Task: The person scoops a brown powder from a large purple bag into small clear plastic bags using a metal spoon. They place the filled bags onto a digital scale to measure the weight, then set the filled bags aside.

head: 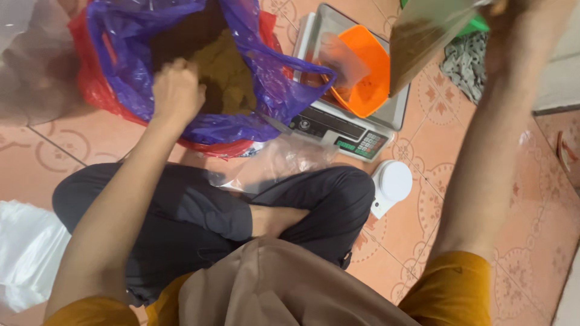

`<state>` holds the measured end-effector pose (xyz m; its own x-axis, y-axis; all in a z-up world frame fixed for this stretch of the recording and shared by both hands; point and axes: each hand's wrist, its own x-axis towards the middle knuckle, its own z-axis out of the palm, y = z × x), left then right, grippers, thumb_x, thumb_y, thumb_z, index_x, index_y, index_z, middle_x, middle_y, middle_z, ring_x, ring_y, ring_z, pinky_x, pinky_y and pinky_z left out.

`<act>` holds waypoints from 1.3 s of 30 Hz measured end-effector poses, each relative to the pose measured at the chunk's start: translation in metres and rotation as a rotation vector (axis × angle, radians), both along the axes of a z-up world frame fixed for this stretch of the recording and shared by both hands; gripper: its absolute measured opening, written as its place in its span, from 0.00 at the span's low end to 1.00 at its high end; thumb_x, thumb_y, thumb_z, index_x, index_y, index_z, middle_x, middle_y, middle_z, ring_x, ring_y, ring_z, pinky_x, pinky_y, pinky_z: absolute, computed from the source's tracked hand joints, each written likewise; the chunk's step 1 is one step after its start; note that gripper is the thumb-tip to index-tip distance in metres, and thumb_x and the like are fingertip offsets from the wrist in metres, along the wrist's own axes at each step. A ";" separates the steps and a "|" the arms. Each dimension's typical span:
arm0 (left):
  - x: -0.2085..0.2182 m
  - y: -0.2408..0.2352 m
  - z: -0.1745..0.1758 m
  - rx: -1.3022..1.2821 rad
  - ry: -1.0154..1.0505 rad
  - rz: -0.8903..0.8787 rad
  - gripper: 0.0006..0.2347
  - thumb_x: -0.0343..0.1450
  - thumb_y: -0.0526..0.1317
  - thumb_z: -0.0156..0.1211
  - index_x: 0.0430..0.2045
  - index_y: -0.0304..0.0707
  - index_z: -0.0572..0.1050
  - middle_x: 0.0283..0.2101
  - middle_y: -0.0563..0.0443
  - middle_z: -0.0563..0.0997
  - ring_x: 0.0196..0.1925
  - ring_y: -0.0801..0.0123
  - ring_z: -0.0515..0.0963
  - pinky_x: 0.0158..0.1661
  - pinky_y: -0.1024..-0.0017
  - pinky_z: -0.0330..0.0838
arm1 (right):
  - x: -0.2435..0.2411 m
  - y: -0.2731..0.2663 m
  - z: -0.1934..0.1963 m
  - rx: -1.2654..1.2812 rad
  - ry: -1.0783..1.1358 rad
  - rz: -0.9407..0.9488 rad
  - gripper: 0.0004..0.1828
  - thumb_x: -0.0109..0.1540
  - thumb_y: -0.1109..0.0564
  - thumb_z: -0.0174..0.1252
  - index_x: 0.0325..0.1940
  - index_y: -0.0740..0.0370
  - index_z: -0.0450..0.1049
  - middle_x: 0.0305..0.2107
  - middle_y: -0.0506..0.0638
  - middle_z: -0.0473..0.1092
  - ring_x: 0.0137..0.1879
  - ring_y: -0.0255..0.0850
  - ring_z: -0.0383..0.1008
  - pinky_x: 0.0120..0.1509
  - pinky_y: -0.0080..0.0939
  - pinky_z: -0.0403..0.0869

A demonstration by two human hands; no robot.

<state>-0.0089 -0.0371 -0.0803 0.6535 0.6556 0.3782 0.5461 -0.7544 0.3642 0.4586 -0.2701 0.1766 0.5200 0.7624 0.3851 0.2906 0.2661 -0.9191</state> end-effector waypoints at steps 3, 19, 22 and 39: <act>-0.001 -0.015 0.011 0.009 -0.063 -0.032 0.05 0.67 0.37 0.70 0.28 0.34 0.81 0.45 0.45 0.81 0.51 0.51 0.76 0.49 0.53 0.69 | 0.019 -0.015 -0.048 0.010 0.107 -0.005 0.10 0.79 0.60 0.54 0.42 0.63 0.72 0.29 0.51 0.68 0.33 0.39 0.64 0.45 0.43 0.69; 0.150 -0.193 -0.116 0.195 0.217 -0.435 0.26 0.66 0.41 0.56 0.60 0.29 0.69 0.67 0.39 0.70 0.70 0.55 0.66 0.59 0.65 0.68 | 0.020 -0.029 -0.160 -0.013 0.275 -0.152 0.07 0.70 0.61 0.60 0.38 0.65 0.76 0.29 0.47 0.70 0.33 0.35 0.68 0.41 0.37 0.68; 0.172 -0.192 -0.139 0.204 0.373 -0.379 0.31 0.68 0.51 0.56 0.63 0.31 0.63 0.67 0.40 0.64 0.70 0.53 0.61 0.59 0.47 0.66 | 0.021 -0.038 -0.137 0.023 0.207 -0.037 0.13 0.74 0.59 0.59 0.36 0.66 0.74 0.29 0.49 0.70 0.34 0.36 0.66 0.39 0.35 0.66; 0.009 -0.215 -0.115 -0.270 0.254 -0.458 0.21 0.55 0.37 0.69 0.42 0.35 0.78 0.49 0.43 0.77 0.55 0.50 0.72 0.54 0.55 0.67 | 0.025 -0.035 -0.142 -0.001 0.158 -0.091 0.11 0.73 0.61 0.58 0.37 0.68 0.75 0.35 0.56 0.78 0.33 0.37 0.69 0.42 0.36 0.69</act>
<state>0.0005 -0.2519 -0.1953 0.9410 0.3369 0.0316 0.2821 -0.8325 0.4768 0.4836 -0.3049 0.0344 0.6410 0.7096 0.2924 0.1652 0.2444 -0.9555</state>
